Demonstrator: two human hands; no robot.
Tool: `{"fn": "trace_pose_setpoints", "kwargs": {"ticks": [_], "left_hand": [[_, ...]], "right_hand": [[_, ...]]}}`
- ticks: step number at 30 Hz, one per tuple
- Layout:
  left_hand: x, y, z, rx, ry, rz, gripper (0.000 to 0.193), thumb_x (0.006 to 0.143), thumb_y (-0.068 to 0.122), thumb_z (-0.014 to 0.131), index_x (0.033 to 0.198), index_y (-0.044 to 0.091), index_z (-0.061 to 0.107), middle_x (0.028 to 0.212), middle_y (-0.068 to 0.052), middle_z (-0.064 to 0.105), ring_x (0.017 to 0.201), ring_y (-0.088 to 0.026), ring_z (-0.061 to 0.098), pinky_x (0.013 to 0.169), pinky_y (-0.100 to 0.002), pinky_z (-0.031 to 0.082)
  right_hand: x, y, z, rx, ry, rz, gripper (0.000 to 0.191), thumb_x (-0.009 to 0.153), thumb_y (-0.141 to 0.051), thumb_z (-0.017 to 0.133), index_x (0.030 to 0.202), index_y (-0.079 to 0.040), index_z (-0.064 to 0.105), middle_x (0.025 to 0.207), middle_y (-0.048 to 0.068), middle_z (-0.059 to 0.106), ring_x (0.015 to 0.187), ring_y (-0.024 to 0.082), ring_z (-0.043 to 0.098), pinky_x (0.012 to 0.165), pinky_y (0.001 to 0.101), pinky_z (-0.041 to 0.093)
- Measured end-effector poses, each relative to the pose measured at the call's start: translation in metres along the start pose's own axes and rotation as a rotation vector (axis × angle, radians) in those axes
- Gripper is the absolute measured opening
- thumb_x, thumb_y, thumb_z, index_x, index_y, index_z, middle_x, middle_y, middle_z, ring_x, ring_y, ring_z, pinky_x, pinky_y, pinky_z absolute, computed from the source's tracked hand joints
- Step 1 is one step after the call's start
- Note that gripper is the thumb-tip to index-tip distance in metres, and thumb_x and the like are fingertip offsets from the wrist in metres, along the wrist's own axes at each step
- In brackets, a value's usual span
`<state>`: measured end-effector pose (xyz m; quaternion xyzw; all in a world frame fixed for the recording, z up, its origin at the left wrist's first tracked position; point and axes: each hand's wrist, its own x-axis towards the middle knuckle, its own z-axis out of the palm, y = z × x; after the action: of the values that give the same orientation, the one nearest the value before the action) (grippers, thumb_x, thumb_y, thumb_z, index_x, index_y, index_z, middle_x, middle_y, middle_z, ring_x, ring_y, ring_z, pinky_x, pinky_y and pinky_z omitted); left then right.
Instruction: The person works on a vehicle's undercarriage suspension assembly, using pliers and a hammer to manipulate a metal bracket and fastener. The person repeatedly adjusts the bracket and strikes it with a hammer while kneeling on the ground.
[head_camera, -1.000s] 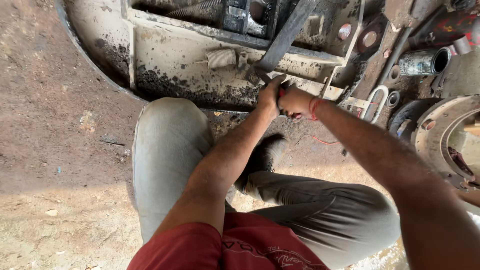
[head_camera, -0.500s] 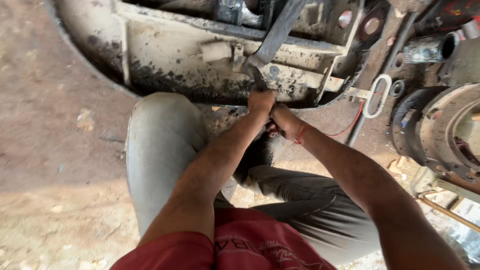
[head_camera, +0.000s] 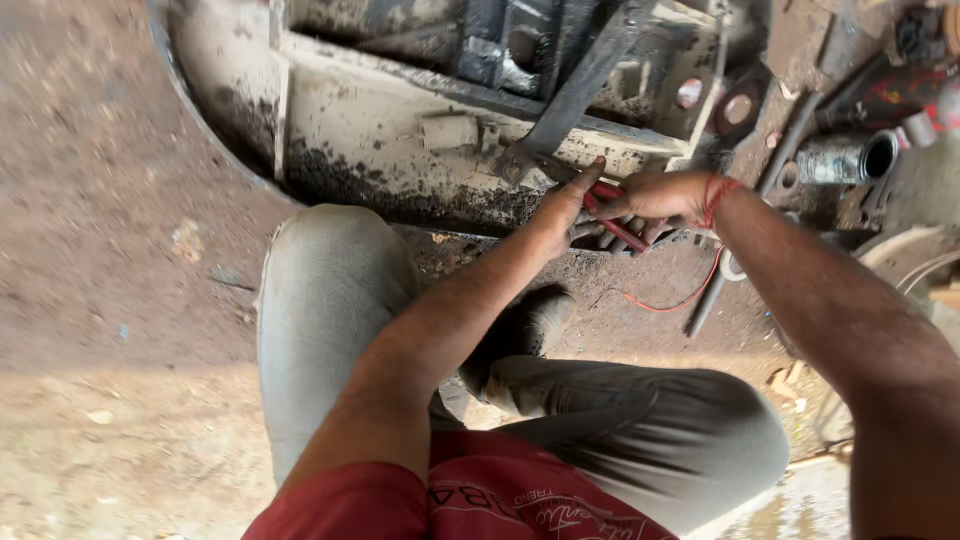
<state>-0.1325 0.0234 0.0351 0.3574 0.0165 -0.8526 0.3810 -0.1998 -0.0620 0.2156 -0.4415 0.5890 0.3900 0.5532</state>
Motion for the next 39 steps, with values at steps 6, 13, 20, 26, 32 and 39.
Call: {"fn": "trace_pose_setpoints", "kwargs": {"ticks": [6, 13, 20, 26, 32, 39], "left_hand": [[0.026, -0.001, -0.013, -0.062, 0.107, -0.067, 0.082, 0.073, 0.085, 0.057, 0.116, 0.015, 0.067, 0.127, -0.014, 0.067, 0.122, -0.033, 0.058, 0.101, -0.054, 0.040], [0.022, 0.023, -0.011, -0.089, 0.090, -0.107, 0.096, 0.076, 0.090, 0.046, 0.128, 0.012, 0.062, 0.128, -0.021, 0.069, 0.117, -0.036, 0.066, 0.100, -0.053, 0.041], [0.017, 0.050, 0.001, -0.157, 0.167, -0.132, 0.089, 0.091, 0.082, 0.031, 0.132, 0.008, 0.057, 0.123, -0.019, 0.072, 0.115, -0.033, 0.068, 0.101, -0.050, 0.043], [0.015, 0.074, 0.009, -0.289, 0.123, -0.087, 0.082, 0.094, 0.077, 0.026, 0.137, 0.012, 0.051, 0.127, -0.023, 0.072, 0.114, -0.034, 0.070, 0.098, -0.048, 0.041], [0.018, 0.078, 0.013, -0.347, 0.157, -0.104, 0.086, 0.094, 0.081, 0.030, 0.138, 0.010, 0.052, 0.123, -0.020, 0.069, 0.115, -0.035, 0.066, 0.102, -0.053, 0.040], [0.024, 0.077, 0.017, -0.403, 0.204, -0.091, 0.089, 0.095, 0.081, 0.030, 0.126, 0.003, 0.060, 0.114, -0.019, 0.068, 0.107, -0.032, 0.064, 0.097, -0.052, 0.045]], "right_hand": [[0.036, -0.040, -0.034, -0.104, -0.155, 0.128, 0.050, 0.096, -0.041, 0.055, 0.125, -0.001, 0.065, 0.110, 0.025, 0.080, 0.099, 0.035, 0.080, 0.080, 0.0438, 0.065], [0.048, -0.069, -0.049, -0.224, -0.211, 0.293, 0.061, 0.097, -0.043, 0.057, 0.131, 0.007, 0.062, 0.122, 0.033, 0.073, 0.103, 0.044, 0.076, 0.087, 0.0591, 0.063], [0.041, -0.122, -0.064, -0.340, -0.120, 0.368, 0.059, 0.094, -0.044, 0.061, 0.131, 0.001, 0.065, 0.119, 0.028, 0.077, 0.108, 0.040, 0.076, 0.091, 0.0618, 0.061], [0.008, -0.156, -0.042, -1.195, 0.346, 0.196, 0.059, 0.092, -0.045, 0.077, 0.135, -0.006, 0.064, 0.123, 0.019, 0.074, 0.114, 0.036, 0.071, 0.094, 0.0516, 0.060], [-0.004, -0.119, -0.008, -2.145, 0.623, -0.072, 0.089, 0.079, -0.042, 0.082, 0.155, -0.016, 0.043, 0.146, 0.005, 0.051, 0.130, 0.018, 0.051, 0.094, 0.0375, 0.050], [0.017, -0.091, -0.025, -2.174, 1.002, -0.502, 0.049, 0.103, -0.043, 0.072, 0.141, -0.011, 0.067, 0.095, -0.004, 0.066, 0.087, 0.013, 0.059, 0.089, 0.0301, 0.048]]}}
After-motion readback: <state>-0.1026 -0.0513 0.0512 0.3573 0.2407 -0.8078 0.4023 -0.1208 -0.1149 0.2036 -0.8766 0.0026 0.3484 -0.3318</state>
